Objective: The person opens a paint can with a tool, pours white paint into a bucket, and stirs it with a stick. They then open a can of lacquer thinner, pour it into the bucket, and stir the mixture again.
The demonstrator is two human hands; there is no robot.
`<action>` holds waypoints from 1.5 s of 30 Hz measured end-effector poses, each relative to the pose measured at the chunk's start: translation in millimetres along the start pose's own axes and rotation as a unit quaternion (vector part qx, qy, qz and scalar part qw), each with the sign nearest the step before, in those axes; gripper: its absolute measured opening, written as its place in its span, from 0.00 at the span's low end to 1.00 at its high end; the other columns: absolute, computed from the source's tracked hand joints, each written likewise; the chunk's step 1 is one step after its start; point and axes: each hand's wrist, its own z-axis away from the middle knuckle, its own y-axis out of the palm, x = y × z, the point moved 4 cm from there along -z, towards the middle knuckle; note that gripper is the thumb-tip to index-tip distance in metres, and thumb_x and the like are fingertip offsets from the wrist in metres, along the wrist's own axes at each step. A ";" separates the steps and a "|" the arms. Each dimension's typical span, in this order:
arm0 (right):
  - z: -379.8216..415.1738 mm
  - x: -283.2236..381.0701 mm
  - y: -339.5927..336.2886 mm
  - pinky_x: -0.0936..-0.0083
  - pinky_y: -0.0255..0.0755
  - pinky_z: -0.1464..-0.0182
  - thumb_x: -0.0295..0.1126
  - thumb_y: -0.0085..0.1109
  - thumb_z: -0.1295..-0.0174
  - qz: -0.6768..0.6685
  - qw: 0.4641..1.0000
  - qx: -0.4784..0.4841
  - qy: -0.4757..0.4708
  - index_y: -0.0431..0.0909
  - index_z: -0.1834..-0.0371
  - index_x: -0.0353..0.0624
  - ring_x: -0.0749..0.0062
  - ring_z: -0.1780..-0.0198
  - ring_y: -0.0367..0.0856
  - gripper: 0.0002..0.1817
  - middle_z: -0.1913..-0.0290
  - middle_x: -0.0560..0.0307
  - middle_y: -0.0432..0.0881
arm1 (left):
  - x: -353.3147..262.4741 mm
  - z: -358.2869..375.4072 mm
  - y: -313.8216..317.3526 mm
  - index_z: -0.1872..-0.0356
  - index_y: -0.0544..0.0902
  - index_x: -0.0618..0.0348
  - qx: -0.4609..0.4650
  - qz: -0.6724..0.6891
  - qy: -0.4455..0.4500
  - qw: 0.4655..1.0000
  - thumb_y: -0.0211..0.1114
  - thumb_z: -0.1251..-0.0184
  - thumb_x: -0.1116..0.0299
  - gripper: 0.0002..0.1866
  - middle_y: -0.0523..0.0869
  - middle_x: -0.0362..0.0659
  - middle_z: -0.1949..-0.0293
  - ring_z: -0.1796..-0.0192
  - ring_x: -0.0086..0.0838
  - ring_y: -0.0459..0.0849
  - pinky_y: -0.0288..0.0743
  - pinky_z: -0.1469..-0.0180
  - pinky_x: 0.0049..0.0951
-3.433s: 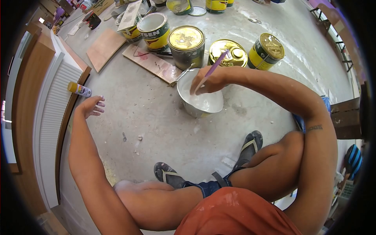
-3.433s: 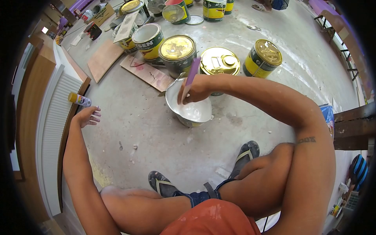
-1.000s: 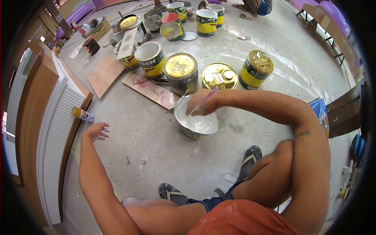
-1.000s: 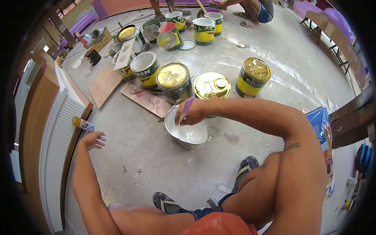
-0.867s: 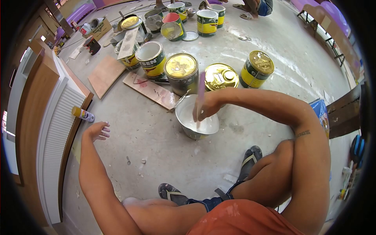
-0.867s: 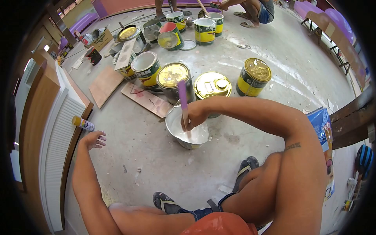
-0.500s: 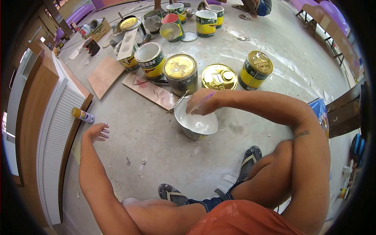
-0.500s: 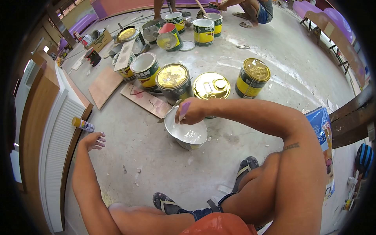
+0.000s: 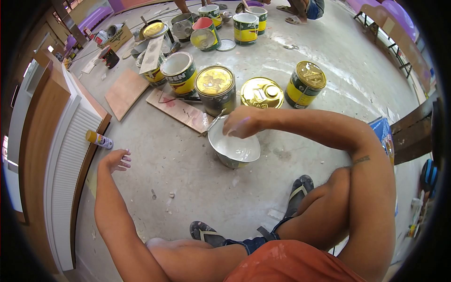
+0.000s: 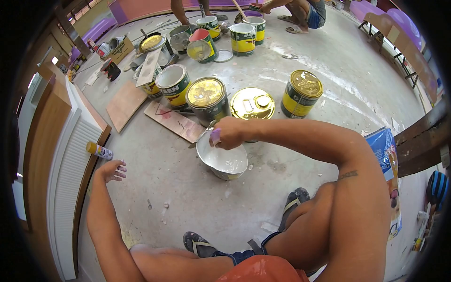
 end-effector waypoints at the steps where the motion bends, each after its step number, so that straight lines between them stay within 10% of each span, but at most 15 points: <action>1: 0.0 -3.0 6.7 0.60 0.76 0.51 0.36 0.55 0.34 0.001 1.000 0.000 0.000 0.86 0.54 0.44 0.50 0.52 0.84 0.13 0.52 0.51 0.87 | -0.8 1.2 0.8 0.38 0.73 0.58 0.000 0.000 0.000 1.000 0.56 0.28 0.50 0.26 0.78 0.49 0.46 0.47 0.42 0.83 0.76 0.43 0.45; 7: 0.4 -17.6 23.7 0.62 0.75 0.44 0.35 0.57 0.35 -0.152 0.972 0.163 -0.079 0.85 0.47 0.44 0.54 0.47 0.83 0.16 0.48 0.49 0.87 | 0.1 -0.4 0.9 0.39 0.73 0.58 0.001 0.003 0.006 1.000 0.55 0.27 0.50 0.26 0.78 0.49 0.45 0.48 0.43 0.83 0.76 0.43 0.46; 13: 4.2 -5.7 -18.3 0.57 0.77 0.61 0.38 0.57 0.40 0.053 0.987 0.087 0.125 0.86 0.63 0.46 0.47 0.63 0.85 0.11 0.65 0.45 0.86 | 3.8 -3.5 0.6 0.39 0.73 0.58 -0.002 -0.003 -0.006 1.000 0.55 0.27 0.50 0.25 0.78 0.49 0.46 0.47 0.44 0.83 0.75 0.42 0.47; 16: -3.9 -4.9 4.0 0.60 0.79 0.58 0.38 0.58 0.38 -0.002 0.996 -0.066 -0.052 0.87 0.58 0.48 0.51 0.59 0.86 0.11 0.60 0.51 0.88 | 4.0 -4.1 0.3 0.40 0.73 0.58 0.006 0.002 -0.002 1.000 0.55 0.27 0.50 0.24 0.78 0.49 0.47 0.47 0.44 0.83 0.75 0.42 0.47; 19: -1.2 -1.1 15.1 0.64 0.79 0.53 0.37 0.61 0.38 -0.121 0.984 -0.022 -0.128 0.87 0.53 0.47 0.56 0.54 0.86 0.13 0.56 0.51 0.88 | 4.6 -2.8 -0.1 0.41 0.73 0.57 0.004 0.009 0.001 1.000 0.55 0.28 0.50 0.24 0.78 0.48 0.47 0.48 0.43 0.83 0.75 0.42 0.47; 23: 2.4 -18.7 18.9 0.63 0.74 0.43 0.36 0.58 0.33 -0.170 0.968 0.177 -0.058 0.84 0.46 0.43 0.54 0.46 0.83 0.16 0.49 0.48 0.86 | 3.5 -2.5 -0.3 0.41 0.74 0.57 0.008 0.010 0.008 1.000 0.56 0.28 0.51 0.24 0.78 0.48 0.48 0.48 0.43 0.83 0.75 0.43 0.46; 31: -5.8 -8.6 -9.8 0.62 0.78 0.55 0.35 0.58 0.39 0.085 0.988 0.096 0.086 0.86 0.59 0.51 0.55 0.57 0.86 0.09 0.60 0.53 0.88 | 6.1 -6.2 -2.5 0.40 0.74 0.58 0.000 0.005 -0.002 1.000 0.55 0.27 0.51 0.24 0.79 0.49 0.47 0.48 0.43 0.83 0.76 0.44 0.46; 37: -3.4 -4.2 24.2 0.65 0.77 0.53 0.34 0.62 0.36 -0.145 0.976 0.015 -0.159 0.86 0.51 0.49 0.56 0.52 0.85 0.12 0.55 0.52 0.88 | 8.5 -17.2 -7.7 0.38 0.73 0.59 0.015 -0.012 0.037 0.999 0.52 0.26 0.51 0.25 0.79 0.51 0.48 0.52 0.46 0.83 0.77 0.48 0.49; 41: -1.0 -29.1 28.9 0.67 0.77 0.55 0.32 0.62 0.37 -0.220 0.966 0.113 -0.081 0.87 0.53 0.47 0.63 0.58 0.85 0.11 0.56 0.52 0.88 | 3.3 -25.2 -1.6 0.38 0.73 0.57 -0.002 -0.019 0.030 0.999 0.52 0.26 0.51 0.25 0.81 0.50 0.50 0.53 0.46 0.84 0.77 0.48 0.49; 45: 0.5 -9.5 -16.2 0.65 0.77 0.49 0.35 0.56 0.34 0.126 0.970 0.202 0.047 0.86 0.49 0.48 0.59 0.52 0.85 0.14 0.52 0.49 0.87 | 19.1 -23.4 -12.2 0.39 0.74 0.57 0.011 0.001 0.043 0.999 0.54 0.27 0.51 0.25 0.82 0.49 0.51 0.52 0.43 0.84 0.77 0.47 0.47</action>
